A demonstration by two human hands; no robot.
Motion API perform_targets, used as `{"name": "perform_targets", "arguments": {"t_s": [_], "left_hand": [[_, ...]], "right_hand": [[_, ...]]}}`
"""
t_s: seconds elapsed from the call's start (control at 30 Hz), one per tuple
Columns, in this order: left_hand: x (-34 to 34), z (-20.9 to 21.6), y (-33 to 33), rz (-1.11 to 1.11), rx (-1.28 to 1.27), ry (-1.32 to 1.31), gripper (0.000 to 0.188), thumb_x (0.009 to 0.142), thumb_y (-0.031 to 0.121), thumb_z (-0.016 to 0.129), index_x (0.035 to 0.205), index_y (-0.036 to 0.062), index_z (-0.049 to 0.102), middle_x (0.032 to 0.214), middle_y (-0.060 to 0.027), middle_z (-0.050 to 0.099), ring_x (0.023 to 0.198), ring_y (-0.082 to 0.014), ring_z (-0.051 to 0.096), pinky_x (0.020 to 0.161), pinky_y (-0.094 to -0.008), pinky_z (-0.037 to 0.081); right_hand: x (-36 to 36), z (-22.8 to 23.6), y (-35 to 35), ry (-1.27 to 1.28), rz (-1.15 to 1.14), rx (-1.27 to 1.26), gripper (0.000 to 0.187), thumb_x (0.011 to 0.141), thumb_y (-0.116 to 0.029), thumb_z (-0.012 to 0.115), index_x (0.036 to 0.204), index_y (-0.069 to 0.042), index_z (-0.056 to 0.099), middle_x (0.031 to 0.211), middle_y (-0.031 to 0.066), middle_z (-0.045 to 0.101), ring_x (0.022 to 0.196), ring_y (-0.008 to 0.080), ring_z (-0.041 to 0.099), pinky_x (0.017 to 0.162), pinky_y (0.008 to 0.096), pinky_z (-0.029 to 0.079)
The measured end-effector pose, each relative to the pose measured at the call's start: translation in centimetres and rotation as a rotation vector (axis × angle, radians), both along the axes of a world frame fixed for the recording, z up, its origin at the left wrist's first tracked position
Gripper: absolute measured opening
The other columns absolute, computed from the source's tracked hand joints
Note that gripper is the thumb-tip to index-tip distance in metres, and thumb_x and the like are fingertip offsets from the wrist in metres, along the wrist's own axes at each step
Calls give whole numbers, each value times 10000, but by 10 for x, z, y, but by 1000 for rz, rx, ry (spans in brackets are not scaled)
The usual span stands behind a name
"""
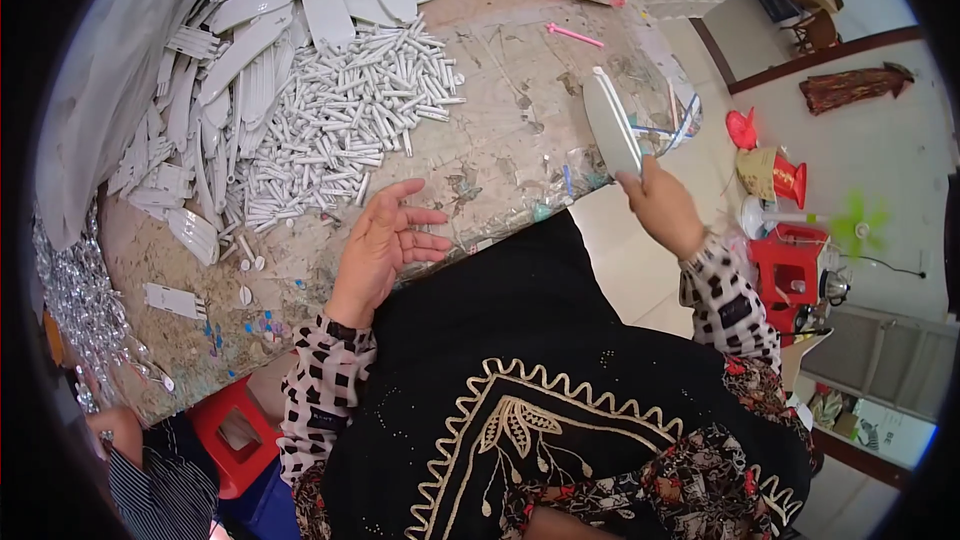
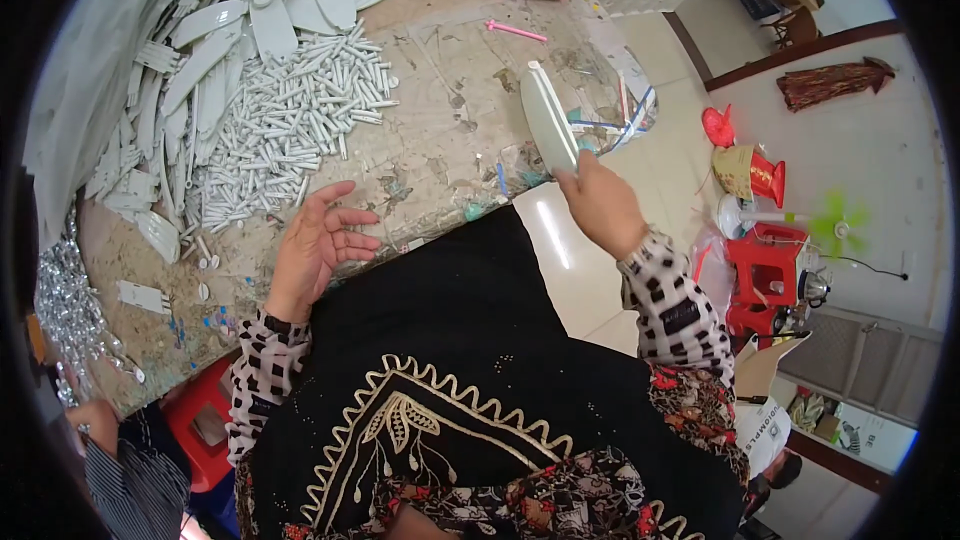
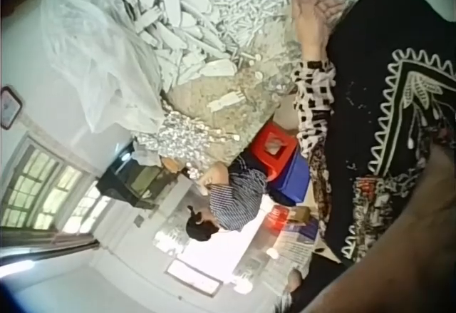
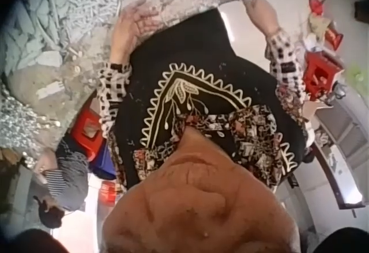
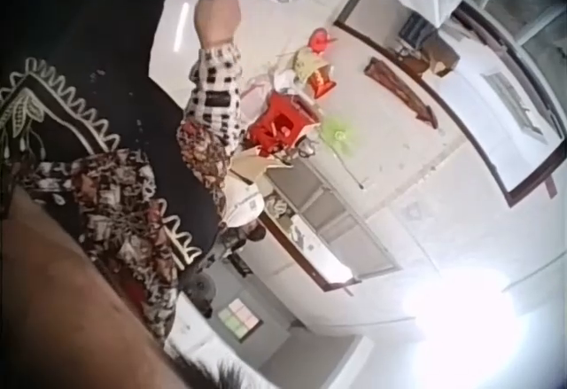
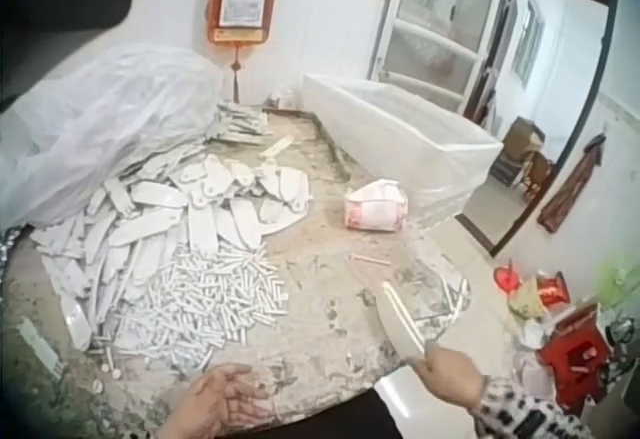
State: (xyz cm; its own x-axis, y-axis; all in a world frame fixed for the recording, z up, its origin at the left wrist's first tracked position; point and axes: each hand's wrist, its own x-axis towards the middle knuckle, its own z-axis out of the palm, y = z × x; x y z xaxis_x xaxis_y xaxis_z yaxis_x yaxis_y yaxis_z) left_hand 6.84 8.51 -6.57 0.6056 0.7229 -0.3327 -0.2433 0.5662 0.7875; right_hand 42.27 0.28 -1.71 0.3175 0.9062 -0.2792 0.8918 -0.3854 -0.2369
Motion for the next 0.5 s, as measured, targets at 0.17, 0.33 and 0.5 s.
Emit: {"name": "perform_targets", "arguments": {"t_s": [0.17,0.33,0.5], "left_hand": [[2,1,-5,27,35,37,662,979,534,374,1347,-17,376,1075,-209,596,849,-264,670,753,-349,564],[15,14,0,-21,74,25,639,991,506,373,1350,-23,362,1077,-213,598,872,-273,665,766,-351,559],[4,4,-2,13,112,-45,615,1000,480,372,1350,-25,355,1076,-221,604,905,-281,657,783,-358,552]], "right_hand": [[-32,90,0,232,-189,757,259,970,-226,485,1036,16,550,719,81,583,632,183,540,609,334,441],[27,13,-7,-434,516,660,231,932,-124,487,1079,44,547,775,178,628,703,360,617,623,395,481],[-34,62,11,-8,25,509,298,953,-242,533,1114,8,518,685,180,605,605,294,610,520,372,464]]}}
